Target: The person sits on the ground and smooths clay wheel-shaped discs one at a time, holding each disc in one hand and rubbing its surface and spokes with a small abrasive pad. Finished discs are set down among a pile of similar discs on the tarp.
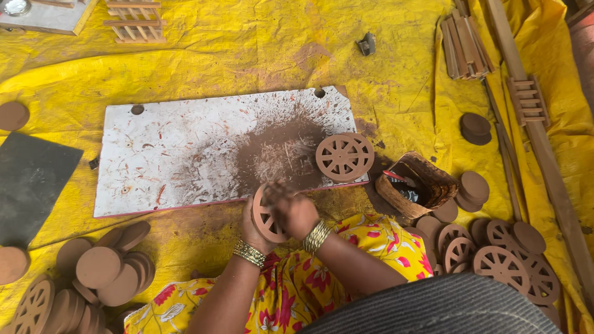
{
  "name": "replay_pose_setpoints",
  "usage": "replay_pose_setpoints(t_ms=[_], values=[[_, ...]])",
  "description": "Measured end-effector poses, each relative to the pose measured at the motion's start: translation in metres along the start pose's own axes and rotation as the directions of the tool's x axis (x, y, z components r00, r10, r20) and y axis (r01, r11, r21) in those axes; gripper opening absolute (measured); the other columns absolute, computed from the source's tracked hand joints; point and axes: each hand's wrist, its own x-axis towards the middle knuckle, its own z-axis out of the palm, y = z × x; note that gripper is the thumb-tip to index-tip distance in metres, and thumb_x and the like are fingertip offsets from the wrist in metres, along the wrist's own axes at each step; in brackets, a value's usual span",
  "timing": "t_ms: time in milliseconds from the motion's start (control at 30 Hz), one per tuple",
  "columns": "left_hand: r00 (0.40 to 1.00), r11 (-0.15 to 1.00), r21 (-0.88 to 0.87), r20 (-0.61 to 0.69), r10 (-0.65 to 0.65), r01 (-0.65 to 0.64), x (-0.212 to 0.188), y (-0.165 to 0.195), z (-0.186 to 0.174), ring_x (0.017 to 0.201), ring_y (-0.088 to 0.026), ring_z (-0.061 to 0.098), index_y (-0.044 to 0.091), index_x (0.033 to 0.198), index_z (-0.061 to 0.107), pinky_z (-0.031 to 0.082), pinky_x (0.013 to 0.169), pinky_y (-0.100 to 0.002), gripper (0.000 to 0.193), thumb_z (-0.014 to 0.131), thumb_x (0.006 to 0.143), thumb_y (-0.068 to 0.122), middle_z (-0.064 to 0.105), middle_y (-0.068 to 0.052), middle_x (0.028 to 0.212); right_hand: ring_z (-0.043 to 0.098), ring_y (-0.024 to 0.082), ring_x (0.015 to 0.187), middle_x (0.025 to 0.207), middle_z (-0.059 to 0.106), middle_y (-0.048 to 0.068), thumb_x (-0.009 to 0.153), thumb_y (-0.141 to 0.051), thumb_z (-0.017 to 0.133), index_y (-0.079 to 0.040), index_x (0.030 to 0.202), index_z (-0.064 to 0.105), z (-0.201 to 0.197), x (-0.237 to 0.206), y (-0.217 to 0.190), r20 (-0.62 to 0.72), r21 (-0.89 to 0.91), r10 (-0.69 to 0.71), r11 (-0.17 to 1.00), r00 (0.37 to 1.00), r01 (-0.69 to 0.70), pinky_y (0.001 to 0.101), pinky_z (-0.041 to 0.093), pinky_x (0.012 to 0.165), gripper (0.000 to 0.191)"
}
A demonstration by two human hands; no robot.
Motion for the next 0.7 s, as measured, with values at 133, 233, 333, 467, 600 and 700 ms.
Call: replay_pose_setpoints(t_ms=[133, 233, 333, 467, 600, 700], values=[[0.999, 1.0, 0.022, 0.053, -0.001, 0.0, -0.012, 0.005, 0.019, 0.124, -0.029, 0.061, 0.022, 0.137, 0.057, 0.05, 0.103, -0.055, 0.069, 0.033, 0.092, 0.067, 0.063, -0.009, 0.137, 0.06, 0.028, 0.132, 0.142, 0.063, 0.013, 0.081, -0.008, 0.071, -0.01, 0.131, 0.068, 0.0, 0.0, 0.005, 0.029, 0.064, 0.175, 0.982, 0.984, -0.177, 0.0417, 0.058, 0.095, 0.049], [0.999, 0.999, -0.045, 0.051, 0.012, -0.01, -0.013, 0.006, 0.021, 0.124, -0.028, 0.059, 0.018, 0.139, 0.056, 0.048, 0.105, -0.053, 0.067, 0.034, 0.098, 0.066, 0.061, -0.01, 0.137, 0.064, 0.027, 0.131, 0.142, 0.064, 0.014, 0.077, -0.006, 0.069, -0.012, 0.13, 0.068, 0.002, -0.001, 0.007, 0.01, 0.023, -0.057, 0.998, 0.998, 0.057, 0.0421, 0.059, 0.096, 0.053], [0.998, 0.992, -0.115, 0.035, 0.06, -0.056, -0.011, 0.005, 0.016, 0.126, -0.028, 0.059, 0.014, 0.14, 0.056, 0.049, 0.107, -0.049, 0.064, 0.035, 0.102, 0.062, 0.061, -0.01, 0.139, 0.067, 0.027, 0.126, 0.141, 0.063, 0.017, 0.077, -0.009, 0.071, -0.011, 0.129, 0.067, 0.005, -0.002, 0.009, 0.059, 0.03, -0.125, 0.992, 0.99, 0.124, 0.043, 0.059, 0.096, 0.052], [0.994, 0.995, -0.014, -0.058, 0.095, -0.096, -0.012, 0.006, 0.015, 0.122, -0.028, 0.06, 0.017, 0.138, 0.058, 0.05, 0.104, -0.052, 0.06, 0.035, 0.097, 0.055, 0.063, -0.01, 0.136, 0.067, 0.029, 0.121, 0.139, 0.063, 0.018, 0.082, -0.012, 0.075, -0.007, 0.132, 0.065, 0.009, -0.001, 0.013, 0.01, 0.084, 0.138, 0.987, 0.99, -0.138, 0.0417, 0.06, 0.09, 0.052], [0.996, 0.995, -0.06, 0.028, 0.083, -0.081, -0.013, 0.011, 0.02, 0.119, -0.028, 0.063, 0.017, 0.135, 0.061, 0.051, 0.102, -0.049, 0.06, 0.034, 0.095, 0.053, 0.064, -0.009, 0.134, 0.07, 0.03, 0.111, 0.137, 0.064, 0.016, 0.082, -0.017, 0.073, -0.011, 0.132, 0.066, 0.011, -0.001, 0.015, 0.221, 0.036, 0.222, 0.971, 0.95, -0.236, 0.0406, 0.06, 0.088, 0.051], [0.989, 0.994, -0.004, -0.097, 0.109, -0.11, -0.014, 0.01, 0.02, 0.122, -0.026, 0.063, 0.015, 0.133, 0.062, 0.05, 0.107, -0.046, 0.055, 0.039, 0.101, 0.053, 0.066, -0.008, 0.134, 0.073, 0.026, 0.114, 0.133, 0.069, 0.01, 0.097, -0.025, 0.069, -0.016, 0.131, 0.066, 0.013, 0.0, 0.012, 0.253, -0.036, 0.083, 0.996, 0.964, -0.076, 0.0376, 0.06, 0.093, 0.035]])
